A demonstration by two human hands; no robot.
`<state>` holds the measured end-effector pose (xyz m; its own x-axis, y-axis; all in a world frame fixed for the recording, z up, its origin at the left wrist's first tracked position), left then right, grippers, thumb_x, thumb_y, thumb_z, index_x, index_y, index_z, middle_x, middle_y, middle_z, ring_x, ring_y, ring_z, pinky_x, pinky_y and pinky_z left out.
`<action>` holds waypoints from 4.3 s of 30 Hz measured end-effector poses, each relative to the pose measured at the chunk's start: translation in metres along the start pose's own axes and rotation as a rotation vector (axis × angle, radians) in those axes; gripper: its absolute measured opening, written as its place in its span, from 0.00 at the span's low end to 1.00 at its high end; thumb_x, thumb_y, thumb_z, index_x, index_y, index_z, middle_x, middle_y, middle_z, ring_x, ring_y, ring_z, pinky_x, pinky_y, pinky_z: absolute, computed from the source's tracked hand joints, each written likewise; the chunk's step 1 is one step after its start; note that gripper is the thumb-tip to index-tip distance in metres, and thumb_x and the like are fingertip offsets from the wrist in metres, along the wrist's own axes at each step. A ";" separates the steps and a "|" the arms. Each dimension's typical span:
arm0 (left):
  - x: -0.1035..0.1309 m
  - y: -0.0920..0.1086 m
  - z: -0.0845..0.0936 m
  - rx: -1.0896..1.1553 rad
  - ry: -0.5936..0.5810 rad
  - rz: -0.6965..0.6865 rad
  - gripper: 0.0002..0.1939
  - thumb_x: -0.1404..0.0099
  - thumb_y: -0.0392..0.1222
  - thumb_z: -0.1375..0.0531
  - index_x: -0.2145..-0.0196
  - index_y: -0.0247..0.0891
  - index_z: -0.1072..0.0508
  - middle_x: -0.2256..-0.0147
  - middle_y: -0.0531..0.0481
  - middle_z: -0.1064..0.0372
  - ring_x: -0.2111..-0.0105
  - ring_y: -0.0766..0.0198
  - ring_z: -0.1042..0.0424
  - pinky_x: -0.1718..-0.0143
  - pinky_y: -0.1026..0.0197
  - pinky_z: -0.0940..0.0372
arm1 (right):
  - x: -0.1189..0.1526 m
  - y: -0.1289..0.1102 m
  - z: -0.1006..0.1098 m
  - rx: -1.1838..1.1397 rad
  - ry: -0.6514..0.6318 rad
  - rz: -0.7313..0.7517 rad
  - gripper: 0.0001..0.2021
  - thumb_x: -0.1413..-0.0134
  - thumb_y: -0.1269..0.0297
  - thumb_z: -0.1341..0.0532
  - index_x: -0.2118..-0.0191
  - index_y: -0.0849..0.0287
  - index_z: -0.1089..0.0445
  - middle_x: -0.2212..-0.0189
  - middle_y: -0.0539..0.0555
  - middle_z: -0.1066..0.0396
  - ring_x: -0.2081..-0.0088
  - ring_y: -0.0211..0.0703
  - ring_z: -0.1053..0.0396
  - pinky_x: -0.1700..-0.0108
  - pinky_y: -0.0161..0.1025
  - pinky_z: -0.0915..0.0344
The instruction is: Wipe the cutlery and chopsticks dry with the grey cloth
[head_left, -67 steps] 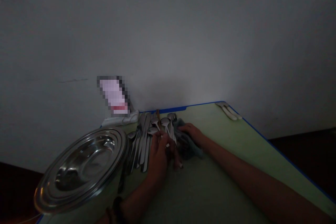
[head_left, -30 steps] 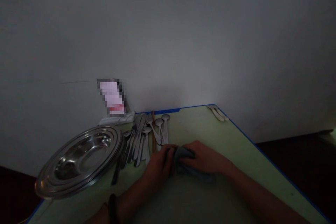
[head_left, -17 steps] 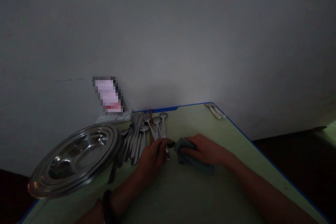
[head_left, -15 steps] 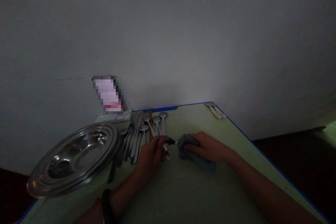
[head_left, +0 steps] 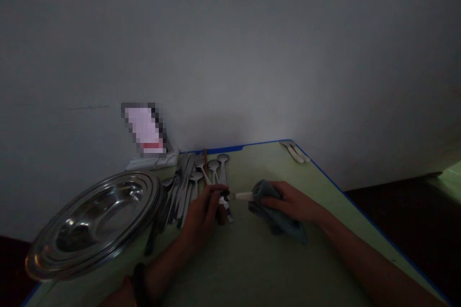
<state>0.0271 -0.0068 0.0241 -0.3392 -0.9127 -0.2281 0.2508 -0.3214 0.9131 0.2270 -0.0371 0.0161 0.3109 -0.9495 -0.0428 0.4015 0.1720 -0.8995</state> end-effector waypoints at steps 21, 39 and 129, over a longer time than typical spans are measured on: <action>0.003 -0.001 -0.012 -0.092 -0.092 -0.120 0.15 0.32 0.43 0.53 0.54 0.39 0.31 0.76 0.52 0.30 0.79 0.68 0.34 0.76 0.67 0.39 | 0.003 -0.024 -0.003 0.574 0.029 0.158 0.14 0.45 0.60 0.44 0.54 0.58 0.34 0.60 0.57 0.29 0.59 0.47 0.32 0.57 0.42 0.39; 0.006 0.003 -0.024 -0.463 -0.227 -0.306 0.11 0.35 0.39 0.50 0.73 0.38 0.31 0.76 0.53 0.31 0.75 0.66 0.32 0.73 0.66 0.38 | 0.008 -0.039 -0.013 0.886 0.251 0.496 0.12 0.48 0.71 0.42 0.56 0.58 0.32 0.65 0.54 0.27 0.63 0.45 0.32 0.56 0.44 0.38; 0.013 0.011 -0.023 -0.568 -0.158 -0.471 0.20 0.32 0.43 0.57 0.77 0.37 0.34 0.81 0.53 0.37 0.82 0.68 0.38 0.79 0.66 0.45 | 0.006 -0.039 -0.042 0.799 0.039 0.126 0.16 0.40 0.54 0.50 0.65 0.60 0.33 0.71 0.55 0.27 0.71 0.43 0.30 0.70 0.37 0.42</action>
<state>0.0465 -0.0283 0.0230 -0.6415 -0.6131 -0.4610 0.4614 -0.7885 0.4066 0.1770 -0.0608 0.0322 0.3708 -0.9163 -0.1514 0.8641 0.4001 -0.3053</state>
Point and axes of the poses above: each hand's wrist, its own x-axis away from the middle knuckle, its own z-axis out of the back of the hand, y = z × x, the point moved 5 cm from there along -x, towards the middle knuckle
